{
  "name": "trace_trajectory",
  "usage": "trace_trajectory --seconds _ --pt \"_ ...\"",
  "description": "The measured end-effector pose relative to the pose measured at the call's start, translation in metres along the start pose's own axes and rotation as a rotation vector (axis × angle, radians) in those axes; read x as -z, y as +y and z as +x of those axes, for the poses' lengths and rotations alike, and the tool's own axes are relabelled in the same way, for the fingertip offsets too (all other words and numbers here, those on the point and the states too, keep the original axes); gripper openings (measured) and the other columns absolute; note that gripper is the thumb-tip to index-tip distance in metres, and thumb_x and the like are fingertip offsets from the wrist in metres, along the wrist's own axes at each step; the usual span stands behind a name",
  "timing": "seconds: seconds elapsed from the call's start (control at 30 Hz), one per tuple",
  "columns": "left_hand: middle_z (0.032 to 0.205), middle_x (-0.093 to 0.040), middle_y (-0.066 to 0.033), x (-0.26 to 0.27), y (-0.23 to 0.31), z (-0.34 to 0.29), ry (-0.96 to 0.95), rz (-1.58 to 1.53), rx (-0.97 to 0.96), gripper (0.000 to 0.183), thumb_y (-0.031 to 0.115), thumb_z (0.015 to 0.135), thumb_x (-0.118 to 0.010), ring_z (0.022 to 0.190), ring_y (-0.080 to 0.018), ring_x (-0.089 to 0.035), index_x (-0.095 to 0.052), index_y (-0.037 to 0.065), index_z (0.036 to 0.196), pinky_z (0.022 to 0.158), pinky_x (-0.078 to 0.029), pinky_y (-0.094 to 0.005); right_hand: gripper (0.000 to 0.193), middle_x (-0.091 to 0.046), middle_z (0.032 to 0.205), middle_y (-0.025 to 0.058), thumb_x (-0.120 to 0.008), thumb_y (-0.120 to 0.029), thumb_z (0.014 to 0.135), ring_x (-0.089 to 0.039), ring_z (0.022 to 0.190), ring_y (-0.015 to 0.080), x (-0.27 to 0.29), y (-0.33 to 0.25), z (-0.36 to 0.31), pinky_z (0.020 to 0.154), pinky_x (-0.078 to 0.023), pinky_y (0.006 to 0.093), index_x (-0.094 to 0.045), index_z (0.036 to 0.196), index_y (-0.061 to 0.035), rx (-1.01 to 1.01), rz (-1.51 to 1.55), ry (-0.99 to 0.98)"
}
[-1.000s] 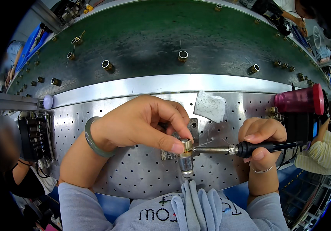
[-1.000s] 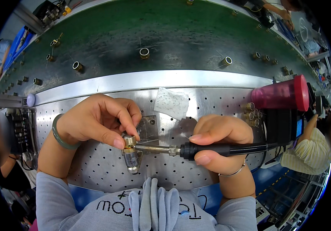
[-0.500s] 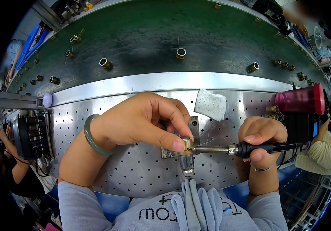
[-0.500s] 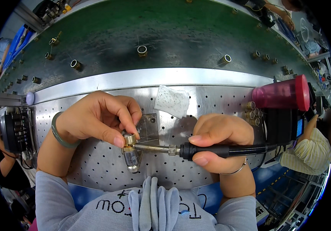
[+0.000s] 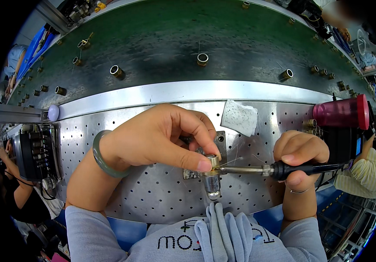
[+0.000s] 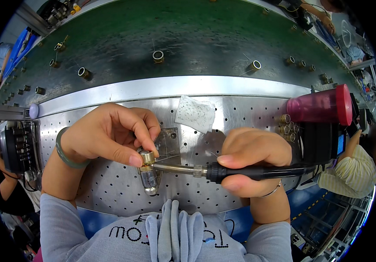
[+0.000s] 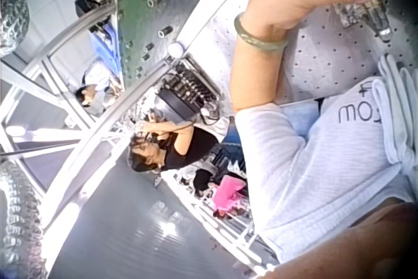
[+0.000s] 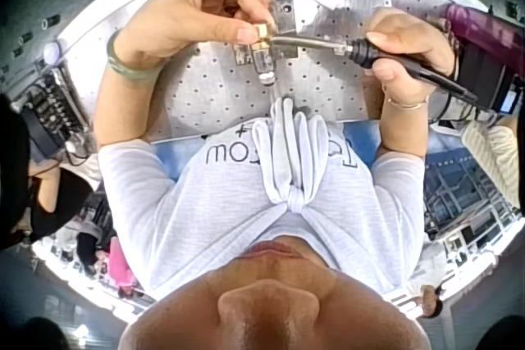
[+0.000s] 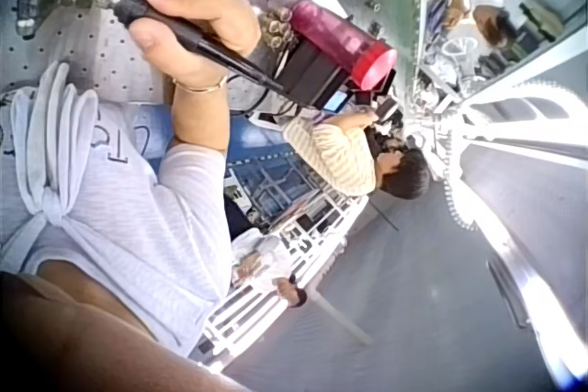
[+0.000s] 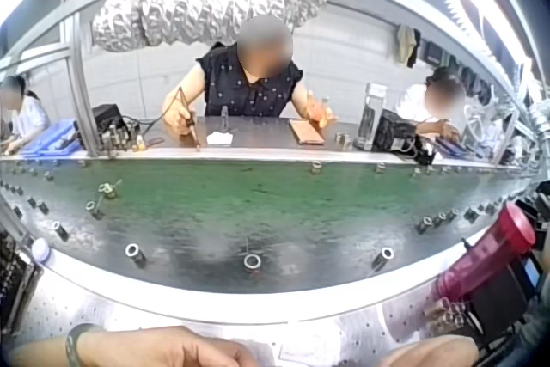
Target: The person uses a soldering iron to apply solder to small cylindrical metal components held in a fixture on a perforated metal workbench. They repeatedly pick up components, solder them, and place them on the table.
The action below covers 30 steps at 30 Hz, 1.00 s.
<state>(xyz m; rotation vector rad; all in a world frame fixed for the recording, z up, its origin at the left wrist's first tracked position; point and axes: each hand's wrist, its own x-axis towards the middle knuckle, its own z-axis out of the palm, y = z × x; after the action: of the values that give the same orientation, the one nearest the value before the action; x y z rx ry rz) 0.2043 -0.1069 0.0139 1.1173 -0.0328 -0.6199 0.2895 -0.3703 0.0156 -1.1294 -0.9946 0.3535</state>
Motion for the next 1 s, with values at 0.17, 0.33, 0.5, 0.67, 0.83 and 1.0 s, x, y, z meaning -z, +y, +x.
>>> trace_trajectory --seconds 0.17,0.33,0.5,0.67,0.83,1.0 --pt "0.095 -0.053 -0.0083 -0.0007 -0.0002 -0.0004 -0.006 0.011 -0.004 0.026 -0.003 0.068 -0.073 0.087 -0.0149 -0.053 -0.068 -0.005 0.093 0.076 -0.045 -0.0233 0.028 -0.061 0.065 0.0092 -0.078 -0.004 0.065 -0.057 0.054 0.0198 0.0007 -0.0006 -0.0003 0.053 -0.044 0.0267 -0.065 0.088 0.0043 -0.012 0.003 0.02" --pt "0.094 -0.053 -0.008 -0.0011 -0.0006 -0.0007 -0.002 0.018 -0.01 0.026 -0.003 0.068 -0.073 0.087 -0.0149 -0.053 -0.068 -0.005 0.093 0.076 -0.045 -0.0235 0.027 -0.061 0.065 0.0098 -0.077 -0.003 0.064 -0.057 0.054 0.0198 0.0004 -0.0003 -0.0024 0.053 -0.044 0.0269 -0.065 0.087 0.0042 -0.019 -0.02 0.02" --pt "0.094 -0.053 -0.0077 -0.0017 0.0005 -0.0004 0.003 -0.005 0.008 0.026 -0.001 0.067 -0.074 0.087 -0.0149 -0.053 -0.069 -0.005 0.093 0.075 -0.044 -0.0234 0.026 -0.061 0.065 0.0097 -0.077 -0.002 0.065 -0.057 0.053 0.0198 0.0029 -0.0007 -0.002 0.052 -0.044 0.0273 -0.063 0.086 0.0033 -0.012 -0.05 -0.008" --pt "0.093 -0.053 -0.0073 -0.0017 0.0003 -0.0003 0.006 -0.019 0.012 0.026 0.0 0.067 -0.075 0.086 -0.0149 -0.053 -0.069 -0.004 0.092 0.076 -0.044 -0.0235 0.026 -0.061 0.064 0.0092 -0.077 -0.002 0.065 -0.056 0.053 0.0197 0.0015 -0.0015 -0.0006 0.051 -0.044 0.0274 -0.063 0.086 0.0026 -0.002 -0.072 -0.018" --pt "0.093 -0.053 -0.0072 -0.0018 0.001 -0.0005 0.01 -0.009 0.007 0.026 0.0 0.067 -0.075 0.086 -0.0148 -0.053 -0.069 -0.004 0.092 0.076 -0.044 -0.0236 0.025 -0.06 0.062 0.0089 -0.077 -0.003 0.065 -0.056 0.052 0.0197 0.0012 -0.0038 -0.0002 0.051 -0.044 0.0271 -0.063 0.085 0.0024 0.003 -0.106 -0.026" --pt "0.093 -0.053 -0.0068 -0.0033 0.0019 -0.0007 0.028 0.016 0.018 0.024 -0.002 0.066 -0.074 0.086 -0.0137 -0.053 -0.069 -0.003 0.09 0.075 -0.044 -0.0229 0.025 -0.06 0.062 0.0091 -0.077 -0.003 0.065 -0.056 0.052 0.0196 0.0005 -0.0042 -0.0002 0.05 -0.044 0.027 -0.063 0.084 0.0026 0.003 -0.11 -0.023"
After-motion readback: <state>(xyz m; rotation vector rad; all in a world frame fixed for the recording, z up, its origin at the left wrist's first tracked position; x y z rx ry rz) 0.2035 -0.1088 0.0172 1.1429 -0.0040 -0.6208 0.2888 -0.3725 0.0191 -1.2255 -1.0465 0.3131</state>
